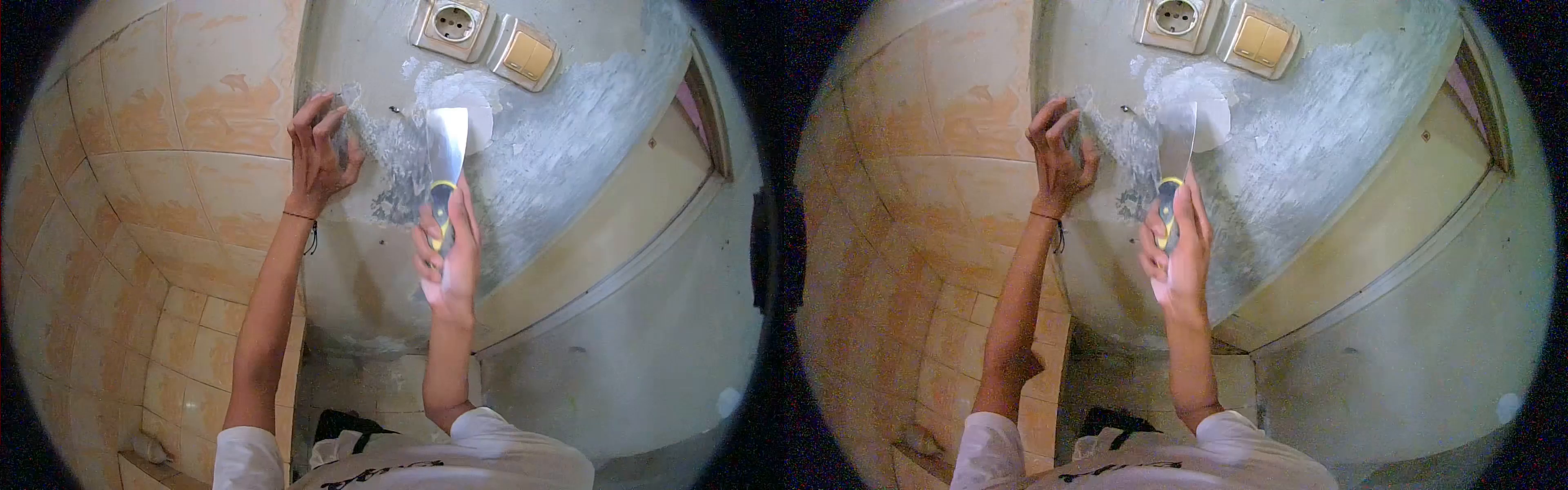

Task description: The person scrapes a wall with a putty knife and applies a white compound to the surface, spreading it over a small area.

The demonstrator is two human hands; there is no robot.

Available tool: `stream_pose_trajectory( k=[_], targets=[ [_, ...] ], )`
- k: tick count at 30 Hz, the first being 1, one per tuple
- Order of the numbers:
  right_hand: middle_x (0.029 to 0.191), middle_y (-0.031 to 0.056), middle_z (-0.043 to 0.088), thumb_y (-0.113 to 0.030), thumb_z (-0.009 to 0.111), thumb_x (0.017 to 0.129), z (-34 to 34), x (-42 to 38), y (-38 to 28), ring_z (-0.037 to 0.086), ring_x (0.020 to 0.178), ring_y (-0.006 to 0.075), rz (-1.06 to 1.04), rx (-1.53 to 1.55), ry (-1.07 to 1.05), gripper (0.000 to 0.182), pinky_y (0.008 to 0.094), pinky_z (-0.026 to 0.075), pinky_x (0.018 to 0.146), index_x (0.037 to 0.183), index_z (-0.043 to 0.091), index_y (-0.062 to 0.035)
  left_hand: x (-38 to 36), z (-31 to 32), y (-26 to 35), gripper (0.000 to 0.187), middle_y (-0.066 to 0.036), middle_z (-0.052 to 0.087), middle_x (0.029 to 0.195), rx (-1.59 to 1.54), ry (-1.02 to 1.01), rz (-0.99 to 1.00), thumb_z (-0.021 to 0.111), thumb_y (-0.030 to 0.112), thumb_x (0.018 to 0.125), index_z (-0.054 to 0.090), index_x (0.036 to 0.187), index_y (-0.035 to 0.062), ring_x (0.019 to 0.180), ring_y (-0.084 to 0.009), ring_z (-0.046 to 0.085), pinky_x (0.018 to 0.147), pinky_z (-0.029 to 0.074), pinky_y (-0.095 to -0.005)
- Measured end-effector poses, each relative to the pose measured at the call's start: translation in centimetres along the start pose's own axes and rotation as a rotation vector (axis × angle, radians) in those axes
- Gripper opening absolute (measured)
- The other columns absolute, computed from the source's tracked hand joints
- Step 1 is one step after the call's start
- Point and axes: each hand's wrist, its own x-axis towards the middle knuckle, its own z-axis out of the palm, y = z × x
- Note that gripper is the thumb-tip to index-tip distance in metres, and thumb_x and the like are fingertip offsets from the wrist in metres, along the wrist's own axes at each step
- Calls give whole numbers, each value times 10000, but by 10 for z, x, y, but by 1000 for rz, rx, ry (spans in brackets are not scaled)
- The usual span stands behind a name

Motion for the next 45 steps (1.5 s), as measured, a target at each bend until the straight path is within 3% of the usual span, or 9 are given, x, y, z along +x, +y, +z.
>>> stream_pose_trajectory(
  k=[9,12,14,20,32,37,45],
  targets=[
    [757,3,422,-361,439,1097,3,-9,-6,314,440,44,-17,31,-58,541,180,209,338,1600,291,-227,0,0,0,553,-172,465,1417,12,5,15,629,69,795,488,1330,88,1291,-345,456,1091,354,-467],
    [758,5,418,-357,436,1098,1,4,2,307,424,50,-32,9,32,547,180,203,321,1606,276,-233,-3,0,4,553,-174,465,1416,-10,-10,3,628,76,797,488,1332,87,1301,-350,445,1097,345,-470],
    [756,1,415,-357,439,1097,3,4,-1,310,427,50,-33,-1,-51,545,180,202,318,1606,276,-253,1,1,2,553,-175,467,1414,10,2,7,628,77,798,487,1333,87,1304,-352,441,1101,341,-470],
    [740,2,414,-350,439,1097,2,3,-3,308,424,52,-24,2,-4,533,186,193,317,1601,289,-270,1,-2,3,547,-179,467,1401,-5,-3,6,622,72,798,483,1326,77,1314,-357,434,1092,386,-464],
    [733,6,404,-357,429,1099,5,4,-1,297,413,49,-1,-53,37,547,181,203,309,1610,264,-249,0,-1,3,574,-179,472,1398,-21,0,-6,636,76,793,478,1344,79,1297,-360,448,1103,343,-483],
    [737,5,407,-361,430,1099,3,-19,-11,307,420,50,-10,15,-53,555,183,215,311,1612,253,-247,1,-1,3,570,-177,475,1399,-13,7,10,635,73,797,481,1345,84,1286,-361,452,1097,345,-482],
    [743,0,417,-362,442,1094,-1,-10,-12,316,425,46,22,77,12,536,173,185,315,1596,297,-243,0,-1,3,544,-185,478,1384,-14,2,2,640,74,796,490,1319,76,1298,-365,446,1102,339,-485]
  ],
)
